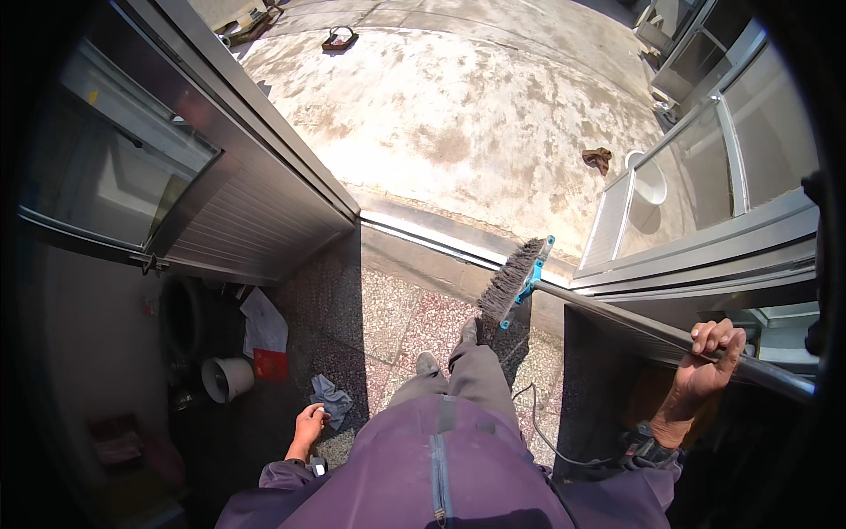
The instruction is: The person mops the tiled floor with a mop, then wipes the floor with a yellow cloth. They pick up and rearrange several plastic bags and small items on the floor, moving them into a more organized pile.
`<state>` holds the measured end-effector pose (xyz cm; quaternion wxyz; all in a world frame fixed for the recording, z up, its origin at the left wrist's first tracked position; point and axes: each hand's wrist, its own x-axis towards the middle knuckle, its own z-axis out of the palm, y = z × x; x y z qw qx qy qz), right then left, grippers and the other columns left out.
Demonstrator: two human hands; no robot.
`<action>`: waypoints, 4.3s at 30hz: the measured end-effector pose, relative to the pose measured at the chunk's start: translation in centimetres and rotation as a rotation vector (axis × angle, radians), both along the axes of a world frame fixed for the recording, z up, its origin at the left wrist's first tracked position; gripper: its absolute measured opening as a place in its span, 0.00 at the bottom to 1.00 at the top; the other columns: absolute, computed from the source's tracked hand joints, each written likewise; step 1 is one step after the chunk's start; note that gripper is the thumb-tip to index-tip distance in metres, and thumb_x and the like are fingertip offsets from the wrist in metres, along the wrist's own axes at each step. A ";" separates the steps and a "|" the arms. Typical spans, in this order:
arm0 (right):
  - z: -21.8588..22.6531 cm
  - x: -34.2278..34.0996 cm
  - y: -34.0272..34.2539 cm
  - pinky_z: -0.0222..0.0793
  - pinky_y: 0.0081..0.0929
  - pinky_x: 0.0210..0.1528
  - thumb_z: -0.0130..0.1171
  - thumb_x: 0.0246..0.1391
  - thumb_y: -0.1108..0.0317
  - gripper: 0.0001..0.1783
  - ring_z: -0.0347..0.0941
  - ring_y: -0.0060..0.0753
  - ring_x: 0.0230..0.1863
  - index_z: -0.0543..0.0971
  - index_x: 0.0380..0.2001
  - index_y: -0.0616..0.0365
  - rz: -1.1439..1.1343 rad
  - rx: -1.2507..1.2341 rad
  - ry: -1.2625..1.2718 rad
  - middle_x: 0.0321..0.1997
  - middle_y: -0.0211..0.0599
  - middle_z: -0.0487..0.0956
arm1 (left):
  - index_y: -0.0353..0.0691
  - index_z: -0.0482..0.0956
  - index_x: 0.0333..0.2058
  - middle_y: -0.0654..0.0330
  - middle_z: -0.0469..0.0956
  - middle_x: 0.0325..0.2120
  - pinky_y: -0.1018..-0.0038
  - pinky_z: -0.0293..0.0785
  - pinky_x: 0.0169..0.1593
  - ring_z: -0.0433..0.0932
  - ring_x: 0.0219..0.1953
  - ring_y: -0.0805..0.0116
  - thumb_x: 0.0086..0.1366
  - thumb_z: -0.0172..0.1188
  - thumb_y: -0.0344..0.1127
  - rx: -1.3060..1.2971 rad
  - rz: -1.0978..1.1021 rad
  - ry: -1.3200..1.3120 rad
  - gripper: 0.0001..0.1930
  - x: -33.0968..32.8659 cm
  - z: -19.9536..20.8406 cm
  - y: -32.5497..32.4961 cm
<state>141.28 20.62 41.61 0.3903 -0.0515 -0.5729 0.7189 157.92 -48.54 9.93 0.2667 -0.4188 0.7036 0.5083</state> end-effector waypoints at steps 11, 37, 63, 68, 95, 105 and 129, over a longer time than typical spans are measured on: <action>-2.9 -21.8 8.2 0.59 0.25 0.32 0.48 0.66 0.62 0.14 0.56 0.24 0.20 0.63 0.26 0.53 0.175 0.037 -0.065 0.20 0.30 0.59 | 0.33 0.75 0.53 0.61 0.80 0.33 0.81 0.71 0.34 0.74 0.30 0.79 0.69 0.55 0.36 0.051 -0.252 -0.017 0.18 -23.4 1.1 13.5; -1.6 -61.4 7.9 0.57 0.21 0.26 0.43 0.66 0.67 0.14 0.51 0.20 0.15 0.58 0.25 0.53 0.031 0.204 -0.239 0.16 0.28 0.56 | 0.35 0.79 0.49 0.59 0.82 0.33 0.74 0.75 0.42 0.79 0.35 0.73 0.66 0.56 0.40 -0.001 -0.393 -0.134 0.18 -64.3 -4.7 15.9; -13.9 -136.2 -12.6 0.57 0.23 0.35 0.47 0.67 0.65 0.16 0.54 0.23 0.25 0.60 0.24 0.53 0.619 0.045 -0.207 0.22 0.28 0.59 | 0.30 0.78 0.46 0.51 0.82 0.41 0.66 0.74 0.47 0.80 0.43 0.59 0.68 0.51 0.43 0.051 0.149 -0.003 0.20 -98.6 -12.2 19.6; -14.8 -147.4 -21.8 0.60 0.25 0.39 0.48 0.67 0.64 0.15 0.57 0.23 0.25 0.63 0.25 0.54 0.617 0.163 -0.211 0.21 0.28 0.61 | 0.32 0.78 0.47 0.44 0.80 0.45 0.64 0.72 0.50 0.79 0.48 0.53 0.68 0.49 0.48 0.061 0.057 -0.051 0.23 -104.7 -14.0 16.9; -17.9 -175.1 -89.8 0.66 0.22 0.30 0.56 0.60 0.66 0.10 0.67 0.22 0.25 0.70 0.33 0.61 1.802 0.678 0.052 0.24 0.30 0.70 | 0.35 0.80 0.46 0.52 0.82 0.37 0.68 0.76 0.42 0.81 0.39 0.65 0.67 0.51 0.47 0.052 1.158 -0.085 0.21 -135.4 -9.3 10.0; -18.0 -163.4 -109.9 0.63 0.22 0.32 0.57 0.58 0.68 0.08 0.64 0.19 0.28 0.68 0.33 0.58 2.130 0.838 0.289 0.25 0.25 0.66 | 0.38 0.76 0.52 0.51 0.81 0.43 0.66 0.74 0.50 0.80 0.46 0.59 0.70 0.48 0.48 -0.257 0.881 -0.072 0.22 -139.1 -14.0 13.7; -39.9 -143.0 -137.8 0.68 0.46 0.40 0.66 0.52 0.55 0.27 0.73 0.55 0.34 0.69 0.39 0.68 2.173 1.259 0.828 0.31 0.51 0.76 | 0.37 0.78 0.47 0.57 0.81 0.37 0.74 0.73 0.44 0.78 0.39 0.71 0.69 0.56 0.41 -0.020 2.341 -0.113 0.15 -175.7 -11.8 21.9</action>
